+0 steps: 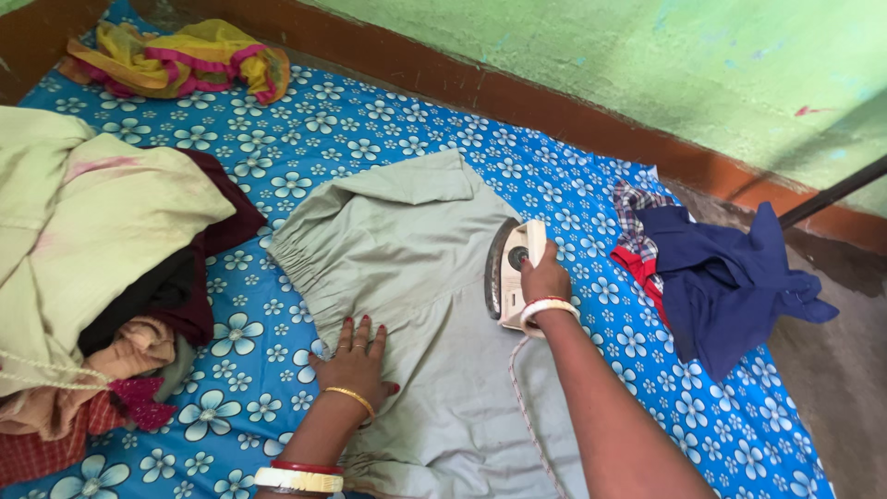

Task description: The person irons a pair of dark blue trousers and then a pair of light-colored shorts on a bed. They use an electric iron to smooth out wrinkles, adjusting the garments as needed.

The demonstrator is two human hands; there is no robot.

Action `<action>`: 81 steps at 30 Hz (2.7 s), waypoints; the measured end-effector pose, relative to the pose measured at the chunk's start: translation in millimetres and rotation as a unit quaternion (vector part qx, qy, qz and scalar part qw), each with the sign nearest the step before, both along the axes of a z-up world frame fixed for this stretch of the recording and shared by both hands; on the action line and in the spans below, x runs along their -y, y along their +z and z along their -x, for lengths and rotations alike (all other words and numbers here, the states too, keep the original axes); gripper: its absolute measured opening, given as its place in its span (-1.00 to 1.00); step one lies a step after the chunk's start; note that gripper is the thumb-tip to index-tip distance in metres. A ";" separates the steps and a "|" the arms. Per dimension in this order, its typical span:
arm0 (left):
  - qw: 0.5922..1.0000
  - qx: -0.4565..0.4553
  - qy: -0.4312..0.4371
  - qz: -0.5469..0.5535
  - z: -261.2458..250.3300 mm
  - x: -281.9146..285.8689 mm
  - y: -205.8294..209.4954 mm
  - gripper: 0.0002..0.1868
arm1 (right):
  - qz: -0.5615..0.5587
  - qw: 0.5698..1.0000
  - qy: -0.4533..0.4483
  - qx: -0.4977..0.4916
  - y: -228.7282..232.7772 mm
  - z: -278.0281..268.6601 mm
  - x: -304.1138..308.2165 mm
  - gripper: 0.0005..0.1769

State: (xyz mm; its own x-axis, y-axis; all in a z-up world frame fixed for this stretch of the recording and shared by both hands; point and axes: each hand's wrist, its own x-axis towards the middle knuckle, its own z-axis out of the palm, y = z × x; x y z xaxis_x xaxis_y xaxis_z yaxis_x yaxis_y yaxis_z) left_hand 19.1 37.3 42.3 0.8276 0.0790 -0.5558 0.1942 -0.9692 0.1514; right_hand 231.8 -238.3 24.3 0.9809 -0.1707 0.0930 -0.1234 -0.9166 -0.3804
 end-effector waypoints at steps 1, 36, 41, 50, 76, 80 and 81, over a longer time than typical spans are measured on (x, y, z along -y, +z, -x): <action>1.000 -0.006 0.003 0.005 0.8 0.3 -0.4 0.09 | 0.003 1.000 0.000 -0.002 -0.9 3.3 1.8 -0.28; 1.000 0.019 0.001 0.008 0.3 -3.1 -6.2 0.06 | 0.023 1.000 0.011 -0.004 -7.2 120.6 35.5 -0.25; 0.999 0.032 -0.006 -0.011 2.7 -3.4 -10.1 0.05 | -0.002 0.999 -0.002 -0.043 8.8 196.4 27.8 -0.23; 0.999 0.031 -0.004 -0.022 0.7 -2.8 -13.3 0.05 | -0.006 1.000 0.007 -0.010 14.0 180.0 22.1 -0.31; 0.998 0.042 -0.016 -0.035 0.9 -3.7 -22.4 0.06 | 0.002 0.998 -0.009 -0.064 13.1 243.4 85.4 -0.24; 0.998 0.044 -0.022 -0.043 -0.3 -4.3 -27.7 0.06 | 0.033 0.999 -0.009 -0.030 6.9 223.4 82.0 -0.27; 0.998 0.044 -0.021 -0.044 -0.3 -4.1 -28.1 0.06 | 0.031 0.999 -0.005 -0.015 6.0 215.9 81.6 -0.26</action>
State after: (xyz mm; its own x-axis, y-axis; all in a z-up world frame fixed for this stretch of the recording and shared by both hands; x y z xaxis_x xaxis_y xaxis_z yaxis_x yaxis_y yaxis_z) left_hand 19.4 41.4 14.2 0.8766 0.0886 -0.4730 0.1430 -0.9865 0.0804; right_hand 15.8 -319.9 30.3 0.9817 -0.1754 0.0748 -0.1431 -0.9370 -0.3187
